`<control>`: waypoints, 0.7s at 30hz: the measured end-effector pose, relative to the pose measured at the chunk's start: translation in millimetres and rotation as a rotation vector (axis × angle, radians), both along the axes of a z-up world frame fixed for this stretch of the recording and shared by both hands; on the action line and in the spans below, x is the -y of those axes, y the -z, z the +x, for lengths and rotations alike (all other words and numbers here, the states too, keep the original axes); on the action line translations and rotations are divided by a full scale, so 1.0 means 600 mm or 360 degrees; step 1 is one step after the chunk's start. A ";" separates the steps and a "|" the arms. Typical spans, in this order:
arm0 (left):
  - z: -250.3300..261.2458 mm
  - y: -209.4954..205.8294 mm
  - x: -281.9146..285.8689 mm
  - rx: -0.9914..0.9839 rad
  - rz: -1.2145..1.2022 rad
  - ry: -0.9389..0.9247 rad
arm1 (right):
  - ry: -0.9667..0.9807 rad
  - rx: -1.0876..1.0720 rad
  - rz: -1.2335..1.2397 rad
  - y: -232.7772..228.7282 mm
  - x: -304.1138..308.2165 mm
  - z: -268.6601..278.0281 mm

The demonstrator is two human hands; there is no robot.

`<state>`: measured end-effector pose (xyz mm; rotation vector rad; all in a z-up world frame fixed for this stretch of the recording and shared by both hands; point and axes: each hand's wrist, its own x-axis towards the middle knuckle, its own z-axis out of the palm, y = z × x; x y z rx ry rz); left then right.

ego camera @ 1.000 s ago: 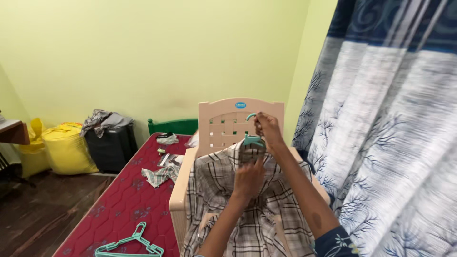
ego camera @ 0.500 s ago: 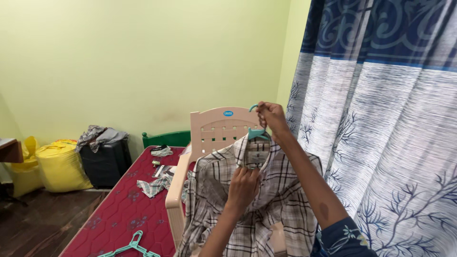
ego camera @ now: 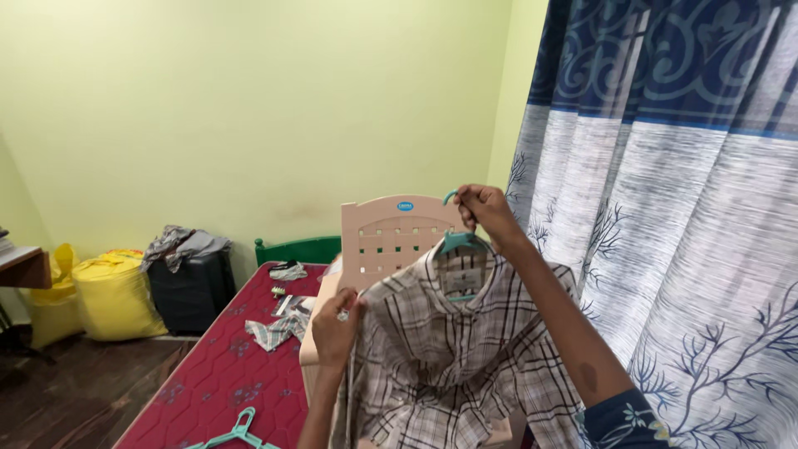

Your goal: The person places a checkered shirt on a plastic chair, buttons it, and then hangs it on a hanger. They repeat the process with a second shirt, placing both on a closet rod.

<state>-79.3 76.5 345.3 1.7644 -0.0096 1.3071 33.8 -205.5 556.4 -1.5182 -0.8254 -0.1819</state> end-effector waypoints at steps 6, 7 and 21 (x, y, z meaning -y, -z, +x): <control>0.065 0.061 -0.033 -0.0234 -0.0226 0.0698 | 0.0065 -0.0092 0.0010 0.002 0.013 0.005; 0.079 0.067 -0.043 -0.0266 -0.0383 0.1030 | 0.0073 -0.0129 0.0043 -0.001 0.017 0.007; 0.072 0.080 -0.032 -0.0706 0.0092 0.0886 | 0.0124 -0.0418 0.0139 0.058 0.026 0.041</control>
